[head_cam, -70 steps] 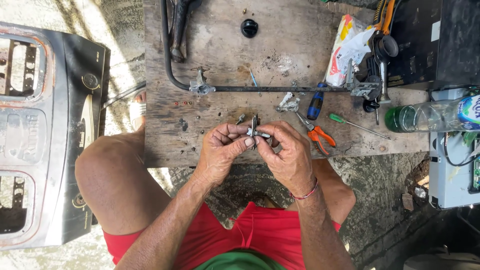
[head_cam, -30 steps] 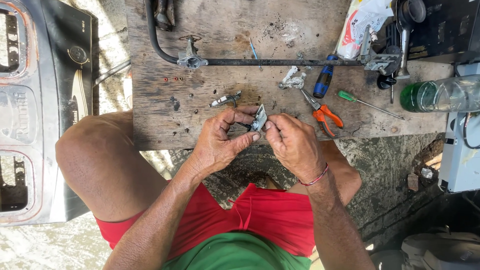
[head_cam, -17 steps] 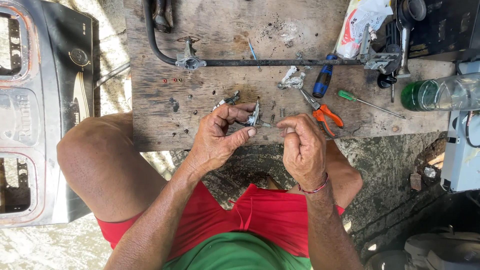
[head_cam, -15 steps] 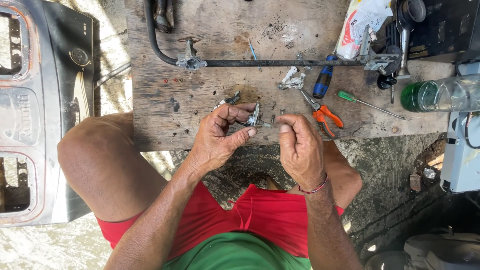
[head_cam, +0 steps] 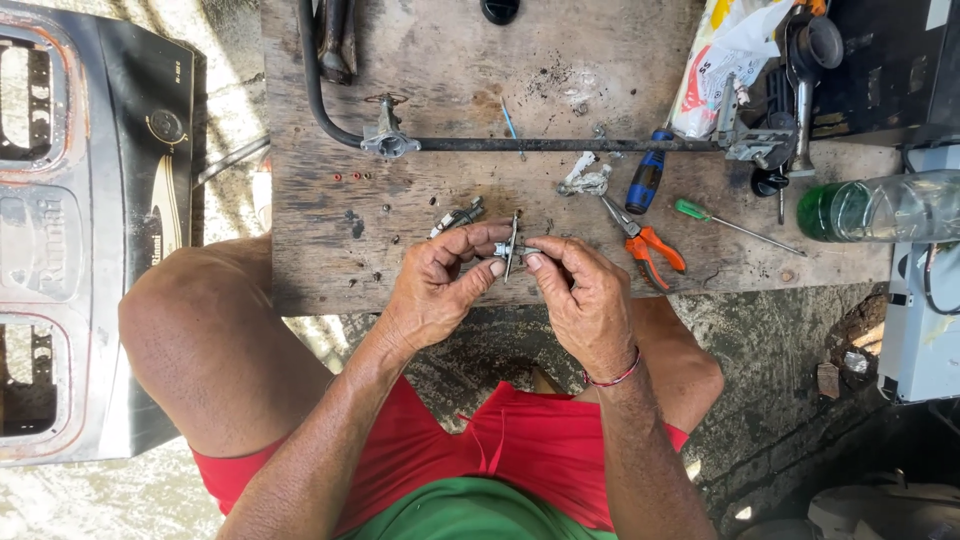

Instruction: Disassembling and repairing a gas stove valve component, including cleaning and applying sealant tape.

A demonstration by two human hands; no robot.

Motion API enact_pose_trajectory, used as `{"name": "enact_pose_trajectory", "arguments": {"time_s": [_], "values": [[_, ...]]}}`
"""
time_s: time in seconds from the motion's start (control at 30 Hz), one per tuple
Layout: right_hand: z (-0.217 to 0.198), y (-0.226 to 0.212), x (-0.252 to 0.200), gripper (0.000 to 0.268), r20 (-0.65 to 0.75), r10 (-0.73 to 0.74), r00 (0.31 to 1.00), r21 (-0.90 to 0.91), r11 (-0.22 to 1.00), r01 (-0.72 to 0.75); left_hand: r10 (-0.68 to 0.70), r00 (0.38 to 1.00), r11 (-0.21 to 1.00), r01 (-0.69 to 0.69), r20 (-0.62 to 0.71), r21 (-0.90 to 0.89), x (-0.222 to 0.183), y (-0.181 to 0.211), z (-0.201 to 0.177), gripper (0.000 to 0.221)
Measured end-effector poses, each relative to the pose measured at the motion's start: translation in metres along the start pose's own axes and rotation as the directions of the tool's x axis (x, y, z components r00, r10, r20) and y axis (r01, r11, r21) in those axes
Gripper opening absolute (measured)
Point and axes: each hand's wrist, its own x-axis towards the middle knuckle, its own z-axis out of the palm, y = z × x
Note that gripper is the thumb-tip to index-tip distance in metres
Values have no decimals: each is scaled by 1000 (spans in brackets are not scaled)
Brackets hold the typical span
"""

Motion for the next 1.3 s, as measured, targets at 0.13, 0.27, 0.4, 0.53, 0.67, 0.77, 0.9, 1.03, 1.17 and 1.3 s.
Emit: {"name": "enact_pose_trajectory", "arguments": {"time_s": [0.13, 0.27, 0.4, 0.53, 0.67, 0.77, 0.9, 1.03, 1.17, 1.3], "values": [[0, 4, 4, 13, 6, -27, 1000, 12, 1000, 27, 15, 1000, 1000, -15, 3, 2, 6, -5, -2, 28], [1, 6, 6, 13, 21, -56, 998, 30, 998, 56, 29, 1000, 999, -29, -8, 26, 6, 1, -1, 27], [0, 8, 6, 13, 23, -56, 998, 32, 998, 55, 57, 998, 998, -57, 6, 27, 7, 4, 0, 28], [5, 10, 7, 12, 12, -70, 997, 47, 996, 69, 75, 997, 996, -75, 9, 51, 9, 1, 0, 28], [8, 15, 8, 12, 26, -76, 997, 19, 997, 76, 98, 995, 992, -97, 0, 77, 10, -3, 2, 24], [13, 15, 8, 15, 20, -37, 999, 43, 998, 36, 108, 994, 987, -103, -33, 125, 12, -4, 4, 21], [24, 17, 1, 43, 50, 53, 997, 184, 981, -61, 178, 982, 960, -158, -66, 229, 18, 4, 5, 17], [39, 30, -3, 58, -5, 81, 997, 254, 964, -77, 232, 972, 903, -199, -43, 380, 20, -7, 10, 16], [38, 33, 5, 37, -30, 77, 997, 160, 985, -71, 270, 963, 822, -215, -28, 527, 21, -9, 10, 14], [38, 28, 11, 39, -30, -19, 999, -21, 1000, 18, 249, 968, 775, -214, 24, 594, 25, 9, 14, 12]]}}
